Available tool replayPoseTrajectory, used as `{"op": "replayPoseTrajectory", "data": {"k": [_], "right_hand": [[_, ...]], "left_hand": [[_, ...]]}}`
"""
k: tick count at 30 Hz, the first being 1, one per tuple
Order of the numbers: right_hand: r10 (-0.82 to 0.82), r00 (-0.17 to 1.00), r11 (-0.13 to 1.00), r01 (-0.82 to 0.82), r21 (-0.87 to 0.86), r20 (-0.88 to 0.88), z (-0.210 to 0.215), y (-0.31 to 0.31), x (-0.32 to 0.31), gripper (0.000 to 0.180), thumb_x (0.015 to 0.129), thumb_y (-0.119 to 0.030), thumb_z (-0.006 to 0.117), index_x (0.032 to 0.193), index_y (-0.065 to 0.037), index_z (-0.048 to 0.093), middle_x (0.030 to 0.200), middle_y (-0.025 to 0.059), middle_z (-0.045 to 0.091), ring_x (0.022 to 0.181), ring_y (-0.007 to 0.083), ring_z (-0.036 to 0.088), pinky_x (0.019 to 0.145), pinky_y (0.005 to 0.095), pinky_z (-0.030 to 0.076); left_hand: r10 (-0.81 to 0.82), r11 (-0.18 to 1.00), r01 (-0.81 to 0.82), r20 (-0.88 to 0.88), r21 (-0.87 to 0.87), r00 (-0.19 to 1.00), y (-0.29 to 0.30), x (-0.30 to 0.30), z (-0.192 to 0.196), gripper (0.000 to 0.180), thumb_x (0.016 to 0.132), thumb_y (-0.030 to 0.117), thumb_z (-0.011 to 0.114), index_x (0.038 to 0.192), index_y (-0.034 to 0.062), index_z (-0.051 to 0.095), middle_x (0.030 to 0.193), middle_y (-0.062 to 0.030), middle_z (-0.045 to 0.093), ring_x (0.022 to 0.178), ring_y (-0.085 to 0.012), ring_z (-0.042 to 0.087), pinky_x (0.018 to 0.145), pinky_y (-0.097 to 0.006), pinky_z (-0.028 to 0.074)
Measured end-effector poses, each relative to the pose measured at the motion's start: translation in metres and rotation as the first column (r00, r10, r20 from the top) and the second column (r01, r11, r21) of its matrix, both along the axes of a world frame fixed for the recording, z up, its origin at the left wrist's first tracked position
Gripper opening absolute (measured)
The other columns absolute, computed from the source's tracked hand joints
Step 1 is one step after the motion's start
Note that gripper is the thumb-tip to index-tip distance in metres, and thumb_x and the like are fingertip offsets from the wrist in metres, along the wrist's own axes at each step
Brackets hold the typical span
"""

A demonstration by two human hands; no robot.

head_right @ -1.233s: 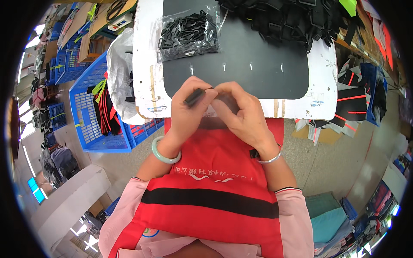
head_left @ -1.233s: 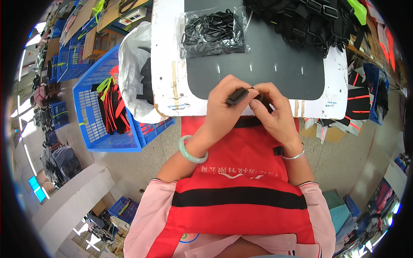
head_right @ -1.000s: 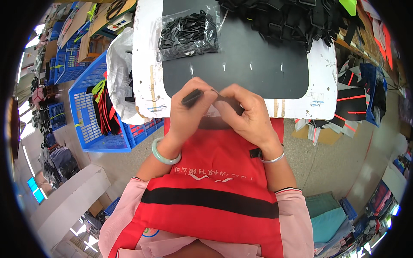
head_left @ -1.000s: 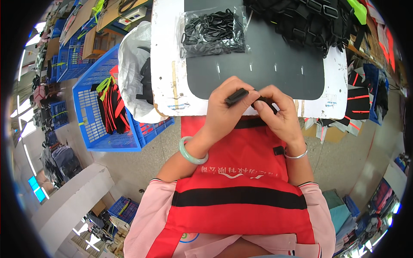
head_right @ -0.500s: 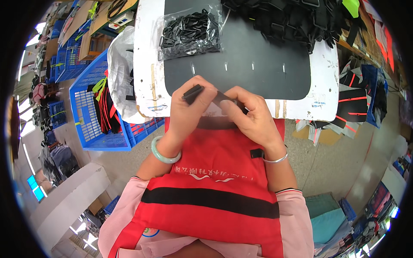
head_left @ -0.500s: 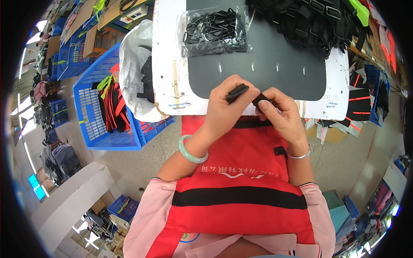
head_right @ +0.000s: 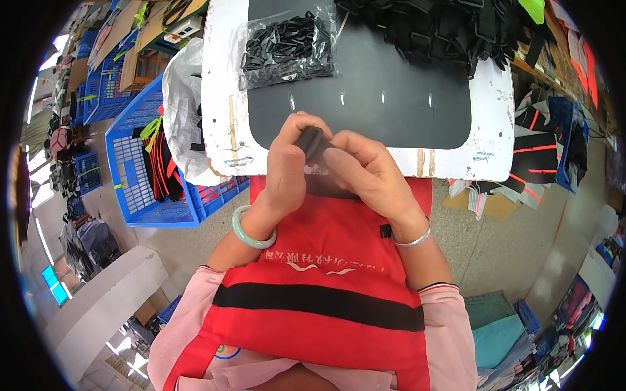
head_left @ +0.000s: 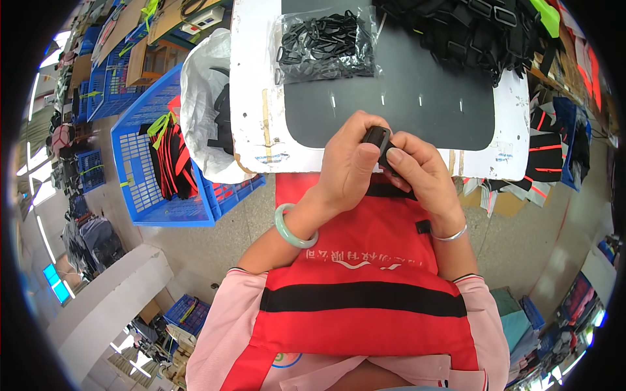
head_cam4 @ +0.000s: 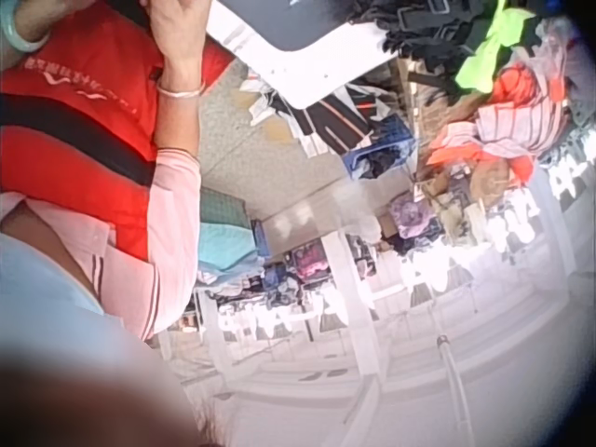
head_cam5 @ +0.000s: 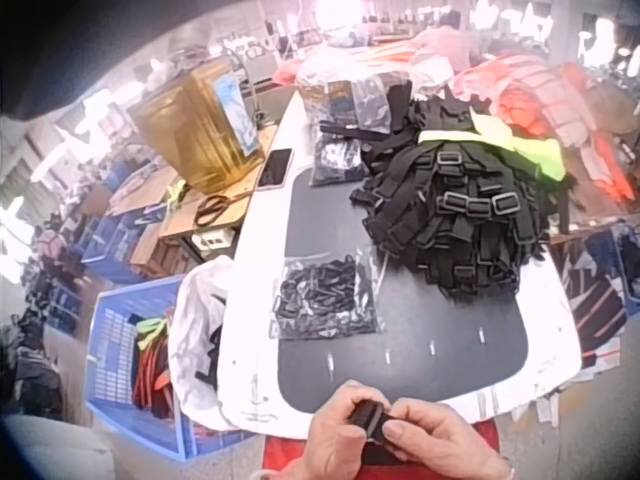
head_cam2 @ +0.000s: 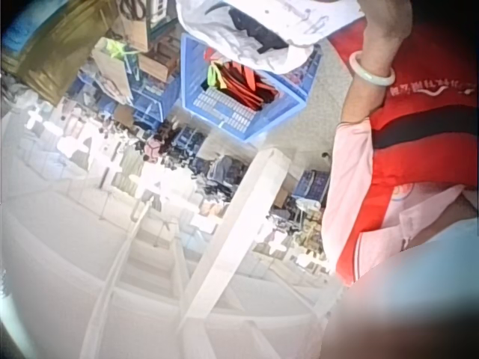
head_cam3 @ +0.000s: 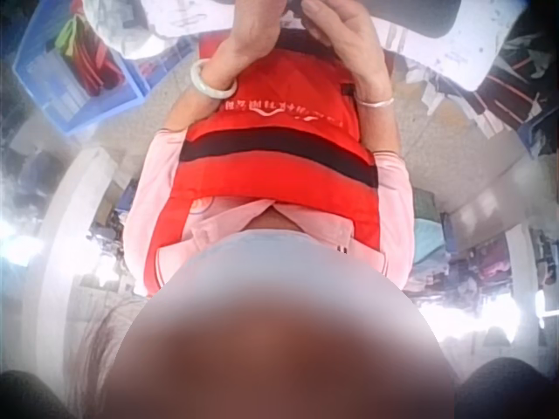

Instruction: Assemble fabric panels and attach plastic buckles to nylon straps for life jackets in a factory setting.

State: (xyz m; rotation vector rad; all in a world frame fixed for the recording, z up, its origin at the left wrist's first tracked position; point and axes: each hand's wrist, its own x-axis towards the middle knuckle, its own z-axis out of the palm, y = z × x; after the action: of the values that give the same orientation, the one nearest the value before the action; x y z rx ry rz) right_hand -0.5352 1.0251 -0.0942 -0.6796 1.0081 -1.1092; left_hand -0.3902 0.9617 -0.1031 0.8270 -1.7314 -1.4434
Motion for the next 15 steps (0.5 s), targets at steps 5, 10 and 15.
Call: {"op": "replayPoseTrajectory", "data": {"k": [5,10,15], "right_hand": [[0.001,0.983,1.0,0.002,-0.018,0.185,-0.0046,0.0001,0.0019,0.017,0.094,-0.019,0.049,0.089,-0.004,0.055,0.064,-0.0054,0.044,0.055,0.0018,0.035,0.048,0.0178,0.027],[-0.001,0.979,1.0,0.004,-0.015,0.205,-0.0071,-0.0012,0.0059,0.021,0.095,-0.02,0.049,0.103,-0.002,0.056,0.07,-0.0039,0.047,0.056,0.0028,0.036,0.048,0.0177,0.028],[-0.051,0.936,0.999,0.044,0.028,0.347,-0.0035,0.0001,0.0021,0.023,0.094,-0.02,0.05,0.107,-0.002,0.056,0.071,-0.003,0.047,0.056,0.0035,0.037,0.047,0.0175,0.028]], "left_hand": [[0.005,0.999,-0.006,-0.034,-0.047,0.999,-0.0041,-0.0018,-0.0003,0.057,0.089,0.058,0.043,0.097,0.002,0.054,0.082,-0.0051,0.048,0.071,-0.0134,0.046,0.064,-0.026,0.038],[0.023,0.995,-0.035,-0.123,-0.096,0.992,-0.0089,-0.0024,-0.003,0.048,0.085,0.05,0.058,0.096,0.0034,0.058,0.078,-0.0046,0.048,0.067,-0.0141,0.047,0.061,-0.026,0.04],[-0.047,0.999,0.045,-0.134,-0.018,0.99,-0.0088,-0.0002,0.0028,0.047,0.08,0.046,0.066,0.099,0.0036,0.061,0.077,-0.0039,0.051,0.069,-0.0129,0.049,0.061,-0.025,0.04]]}}
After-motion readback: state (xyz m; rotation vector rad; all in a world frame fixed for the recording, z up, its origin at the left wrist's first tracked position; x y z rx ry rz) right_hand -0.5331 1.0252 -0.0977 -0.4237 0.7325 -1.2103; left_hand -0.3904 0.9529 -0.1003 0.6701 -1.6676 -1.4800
